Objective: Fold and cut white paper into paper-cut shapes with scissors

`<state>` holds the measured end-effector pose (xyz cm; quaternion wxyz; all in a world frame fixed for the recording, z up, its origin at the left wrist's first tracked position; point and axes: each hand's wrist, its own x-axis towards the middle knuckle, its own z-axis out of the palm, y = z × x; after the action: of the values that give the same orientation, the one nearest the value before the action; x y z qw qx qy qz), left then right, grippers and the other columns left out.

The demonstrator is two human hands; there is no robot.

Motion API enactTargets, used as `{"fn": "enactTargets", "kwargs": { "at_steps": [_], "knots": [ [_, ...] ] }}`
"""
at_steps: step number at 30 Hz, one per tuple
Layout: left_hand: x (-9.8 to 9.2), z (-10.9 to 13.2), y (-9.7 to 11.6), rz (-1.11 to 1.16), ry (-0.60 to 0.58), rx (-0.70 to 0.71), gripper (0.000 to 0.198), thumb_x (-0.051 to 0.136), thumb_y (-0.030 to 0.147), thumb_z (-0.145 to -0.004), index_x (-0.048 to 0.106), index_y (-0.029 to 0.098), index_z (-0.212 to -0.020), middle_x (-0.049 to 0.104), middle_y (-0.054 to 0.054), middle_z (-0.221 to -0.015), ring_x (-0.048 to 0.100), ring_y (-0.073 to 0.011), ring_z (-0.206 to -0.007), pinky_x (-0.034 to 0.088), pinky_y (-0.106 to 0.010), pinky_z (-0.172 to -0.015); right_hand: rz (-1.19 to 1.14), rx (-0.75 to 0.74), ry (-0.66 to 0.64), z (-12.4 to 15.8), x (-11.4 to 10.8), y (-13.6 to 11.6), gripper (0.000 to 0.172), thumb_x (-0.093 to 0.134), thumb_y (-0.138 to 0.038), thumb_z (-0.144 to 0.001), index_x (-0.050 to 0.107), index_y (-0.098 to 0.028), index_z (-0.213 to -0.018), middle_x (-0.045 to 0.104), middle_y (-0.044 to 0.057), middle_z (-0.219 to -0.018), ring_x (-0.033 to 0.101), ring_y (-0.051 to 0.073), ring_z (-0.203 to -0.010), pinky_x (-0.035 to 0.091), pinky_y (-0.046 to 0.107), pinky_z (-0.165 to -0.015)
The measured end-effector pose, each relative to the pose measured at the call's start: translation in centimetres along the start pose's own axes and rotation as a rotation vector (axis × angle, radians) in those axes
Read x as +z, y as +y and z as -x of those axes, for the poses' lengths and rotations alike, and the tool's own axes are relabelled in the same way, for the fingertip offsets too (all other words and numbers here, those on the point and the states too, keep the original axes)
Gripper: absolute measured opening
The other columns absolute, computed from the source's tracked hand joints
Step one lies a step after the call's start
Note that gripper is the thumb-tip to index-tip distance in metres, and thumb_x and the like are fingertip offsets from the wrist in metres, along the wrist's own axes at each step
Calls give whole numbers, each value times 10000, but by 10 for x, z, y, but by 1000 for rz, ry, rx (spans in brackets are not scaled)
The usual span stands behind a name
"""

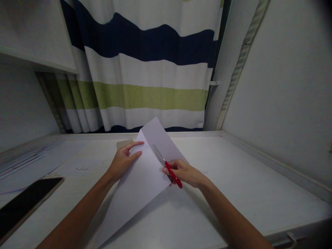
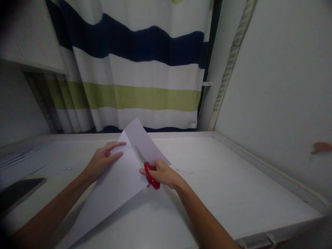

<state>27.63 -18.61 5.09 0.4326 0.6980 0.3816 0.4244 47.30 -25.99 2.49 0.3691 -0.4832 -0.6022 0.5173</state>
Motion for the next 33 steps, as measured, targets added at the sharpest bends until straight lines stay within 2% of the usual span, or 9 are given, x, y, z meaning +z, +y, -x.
{"fn": "enactTargets", "kwargs": {
  "at_steps": [4,9,12,16,22,27,30,33],
  "knots": [
    [0,-2,-3,-40,28,70,404,550,314,-699,518,174,-1077,580,-50,-1075,583,-191,-849,494,-269,-671,51,-73,74,-1,-1,4,336,587,-441,-673,517,-113,-707,422,-26,-585,362,52,-507,284,189,-458],
    [-2,-2,-7,-83,-33,108,423,554,356,-697,517,180,-1080,567,-48,-1085,565,-203,-886,480,-282,-704,176,-72,-31,0,-1,5,319,546,-440,-707,486,-127,-732,388,-29,-592,339,67,-536,287,203,-485],
    [-2,-1,-6,-71,-74,112,437,551,363,-699,509,178,-1093,555,-50,-1100,560,-207,-899,479,-288,-714,173,-88,-68,1,-1,5,303,519,-430,-730,454,-134,-748,373,-29,-617,328,67,-550,273,201,-481],
    [-1,-1,-7,-34,-114,102,443,545,360,-708,493,176,-1107,543,-59,-1116,555,-210,-907,480,-299,-722,66,-116,-135,4,1,-1,273,514,-395,-744,417,-141,-775,322,-39,-636,280,57,-551,234,193,-463],
    [0,-1,-6,-34,-102,116,438,542,360,-709,490,177,-1103,531,-63,-1134,538,-218,-951,468,-320,-776,-8,-59,-178,9,1,-6,308,604,-354,-679,392,-147,-763,330,-45,-652,288,47,-565,262,180,-481],
    [-1,-1,-4,-29,-116,97,460,540,358,-707,471,176,-1123,546,-66,-1111,561,-218,-904,488,-312,-718,-161,-11,-134,9,-6,2,544,704,-380,-546,422,-181,-966,376,-24,-771,362,49,-624,314,169,-508],
    [-2,0,-4,-24,-111,118,445,546,342,-707,476,176,-1113,557,-63,-1099,554,-215,-924,483,-297,-727,-298,-8,-149,9,-7,0,512,671,-469,-548,452,-162,-894,411,-12,-746,394,57,-604,327,187,-511],
    [-3,0,-4,-21,-118,137,442,547,338,-704,481,179,-1111,567,-61,-1086,551,-220,-936,477,-311,-746,-392,-10,-268,10,-6,-3,545,547,-616,-573,457,-140,-822,454,6,-695,445,79,-560,341,220,-499]
  ]
}}
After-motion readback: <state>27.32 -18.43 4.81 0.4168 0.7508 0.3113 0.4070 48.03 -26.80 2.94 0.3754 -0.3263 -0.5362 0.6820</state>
